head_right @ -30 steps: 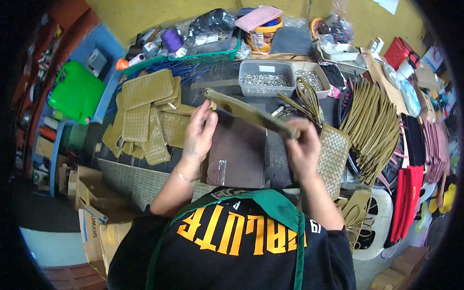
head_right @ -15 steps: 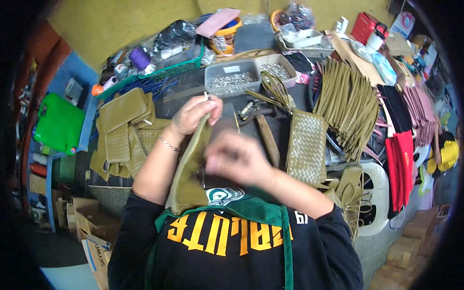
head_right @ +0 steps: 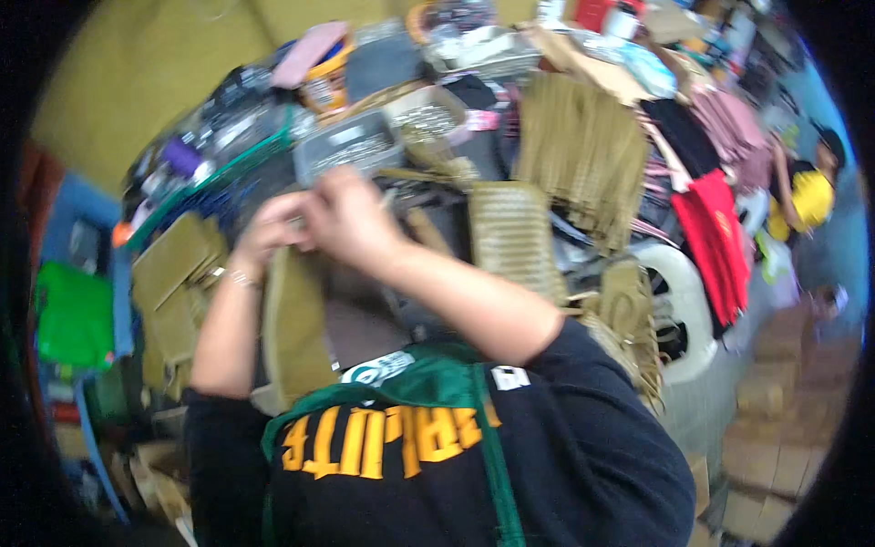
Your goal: The person attaches straps to woven pouches by looping the woven straps, inserting metal fasteners into them by hand, and securing the straps to the pouches.
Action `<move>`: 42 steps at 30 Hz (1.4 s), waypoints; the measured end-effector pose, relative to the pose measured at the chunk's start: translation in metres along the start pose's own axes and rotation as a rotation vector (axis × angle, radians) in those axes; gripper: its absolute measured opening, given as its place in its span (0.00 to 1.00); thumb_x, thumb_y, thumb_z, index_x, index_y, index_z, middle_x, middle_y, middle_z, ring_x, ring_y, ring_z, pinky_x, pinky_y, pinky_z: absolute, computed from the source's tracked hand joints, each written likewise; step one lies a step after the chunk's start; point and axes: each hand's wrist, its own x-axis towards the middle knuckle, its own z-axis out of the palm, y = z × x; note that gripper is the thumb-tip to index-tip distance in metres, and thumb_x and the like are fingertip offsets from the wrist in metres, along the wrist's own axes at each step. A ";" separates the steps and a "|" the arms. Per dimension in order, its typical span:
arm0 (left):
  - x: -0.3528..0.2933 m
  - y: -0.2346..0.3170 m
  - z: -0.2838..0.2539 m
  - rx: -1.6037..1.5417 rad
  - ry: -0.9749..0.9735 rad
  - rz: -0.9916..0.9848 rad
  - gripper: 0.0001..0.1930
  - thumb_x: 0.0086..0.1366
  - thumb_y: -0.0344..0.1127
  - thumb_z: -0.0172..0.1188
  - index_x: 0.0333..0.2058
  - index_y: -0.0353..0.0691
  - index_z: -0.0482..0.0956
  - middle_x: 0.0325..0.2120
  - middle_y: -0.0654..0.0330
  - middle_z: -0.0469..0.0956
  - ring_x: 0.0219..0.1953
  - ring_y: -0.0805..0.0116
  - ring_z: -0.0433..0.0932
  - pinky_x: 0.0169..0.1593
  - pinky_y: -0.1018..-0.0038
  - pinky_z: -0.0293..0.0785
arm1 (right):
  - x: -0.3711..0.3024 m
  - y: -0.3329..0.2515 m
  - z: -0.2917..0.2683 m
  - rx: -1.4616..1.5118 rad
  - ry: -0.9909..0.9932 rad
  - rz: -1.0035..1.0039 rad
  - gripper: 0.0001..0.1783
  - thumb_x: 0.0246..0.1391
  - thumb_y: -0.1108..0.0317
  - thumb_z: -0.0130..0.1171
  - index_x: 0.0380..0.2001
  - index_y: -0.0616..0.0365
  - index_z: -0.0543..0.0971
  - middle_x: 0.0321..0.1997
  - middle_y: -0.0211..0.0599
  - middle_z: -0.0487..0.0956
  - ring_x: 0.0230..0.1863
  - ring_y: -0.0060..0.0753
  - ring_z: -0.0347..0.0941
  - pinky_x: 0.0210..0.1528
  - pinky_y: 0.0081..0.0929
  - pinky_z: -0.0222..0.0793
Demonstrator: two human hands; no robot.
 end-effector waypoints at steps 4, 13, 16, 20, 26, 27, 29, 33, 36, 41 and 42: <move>-0.010 -0.001 -0.023 0.002 -0.015 0.007 0.27 0.33 0.42 0.60 0.34 0.31 0.70 0.20 0.62 0.71 0.21 0.74 0.71 0.26 0.79 0.71 | 0.001 0.004 0.032 0.224 0.049 0.048 0.10 0.41 0.68 0.53 0.15 0.63 0.70 0.19 0.47 0.69 0.24 0.47 0.67 0.29 0.35 0.62; -0.037 0.002 0.064 0.046 0.280 -0.092 0.18 0.61 0.41 0.39 0.20 0.34 0.69 0.15 0.58 0.69 0.17 0.73 0.68 0.25 0.79 0.66 | -0.019 0.007 -0.025 0.318 -0.328 0.084 0.10 0.40 0.67 0.57 0.17 0.63 0.70 0.19 0.41 0.70 0.23 0.34 0.67 0.26 0.28 0.62; -0.046 0.005 0.102 0.090 0.158 -0.009 0.16 0.60 0.36 0.41 0.18 0.32 0.69 0.15 0.60 0.69 0.17 0.75 0.67 0.25 0.80 0.65 | -0.025 0.024 -0.076 0.279 -0.469 0.055 0.10 0.40 0.64 0.59 0.23 0.59 0.73 0.23 0.35 0.72 0.28 0.32 0.70 0.32 0.25 0.64; -0.037 0.007 0.125 0.074 0.202 0.030 0.12 0.58 0.32 0.44 0.20 0.31 0.72 0.17 0.60 0.69 0.21 0.75 0.69 0.27 0.82 0.65 | -0.016 0.112 -0.187 -0.356 0.317 0.795 0.20 0.40 0.57 0.59 0.32 0.63 0.73 0.33 0.46 0.75 0.35 0.36 0.72 0.39 0.26 0.67; -0.033 0.010 0.132 0.070 0.184 0.080 0.06 0.54 0.25 0.47 0.24 0.29 0.73 0.23 0.59 0.69 0.26 0.75 0.70 0.32 0.82 0.68 | -0.049 0.203 -0.272 -0.950 0.394 1.047 0.19 0.35 0.60 0.60 0.28 0.65 0.75 0.32 0.53 0.74 0.35 0.46 0.72 0.39 0.33 0.67; -0.033 0.010 0.136 0.035 0.160 0.077 0.06 0.55 0.25 0.47 0.24 0.28 0.73 0.24 0.59 0.69 0.27 0.74 0.70 0.33 0.81 0.68 | -0.054 0.213 -0.278 -0.921 0.331 1.099 0.16 0.33 0.62 0.59 0.24 0.64 0.75 0.31 0.53 0.74 0.35 0.47 0.72 0.39 0.33 0.67; -0.036 0.007 0.135 -0.032 0.107 0.089 0.07 0.55 0.24 0.46 0.31 0.27 0.71 0.26 0.58 0.70 0.29 0.73 0.71 0.35 0.80 0.69 | -0.061 0.224 -0.282 -0.725 0.454 1.053 0.12 0.33 0.66 0.58 0.21 0.64 0.75 0.28 0.50 0.75 0.31 0.45 0.72 0.36 0.32 0.68; -0.045 0.013 0.140 -0.297 0.178 -0.006 0.12 0.56 0.23 0.45 0.39 0.27 0.68 0.29 0.55 0.72 0.30 0.73 0.72 0.37 0.80 0.69 | -0.050 0.188 -0.245 1.303 0.805 0.684 0.03 0.44 0.76 0.53 0.23 0.58 0.70 0.17 0.25 0.70 0.17 0.13 0.64 0.16 0.06 0.59; -0.043 0.012 0.130 -0.160 0.151 -0.079 0.11 0.56 0.24 0.46 0.38 0.28 0.69 0.25 0.58 0.72 0.27 0.75 0.71 0.35 0.82 0.69 | -0.046 0.094 -0.149 1.259 0.343 0.502 0.04 0.44 0.77 0.52 0.20 0.59 0.68 0.15 0.27 0.68 0.17 0.19 0.64 0.20 0.14 0.63; -0.042 0.016 0.133 -0.129 0.246 -0.042 0.13 0.58 0.36 0.51 0.35 0.31 0.70 0.20 0.62 0.70 0.23 0.78 0.69 0.29 0.84 0.66 | -0.061 -0.005 -0.077 1.062 -0.152 0.602 0.06 0.45 0.72 0.54 0.30 0.58 0.71 0.25 0.27 0.72 0.26 0.17 0.66 0.27 0.13 0.60; -0.041 0.013 0.133 -0.165 0.251 -0.010 0.14 0.58 0.38 0.51 0.35 0.31 0.70 0.20 0.62 0.70 0.23 0.78 0.69 0.29 0.84 0.66 | -0.060 -0.008 -0.077 1.017 -0.180 0.607 0.06 0.46 0.72 0.54 0.29 0.58 0.70 0.25 0.26 0.71 0.27 0.16 0.66 0.28 0.13 0.59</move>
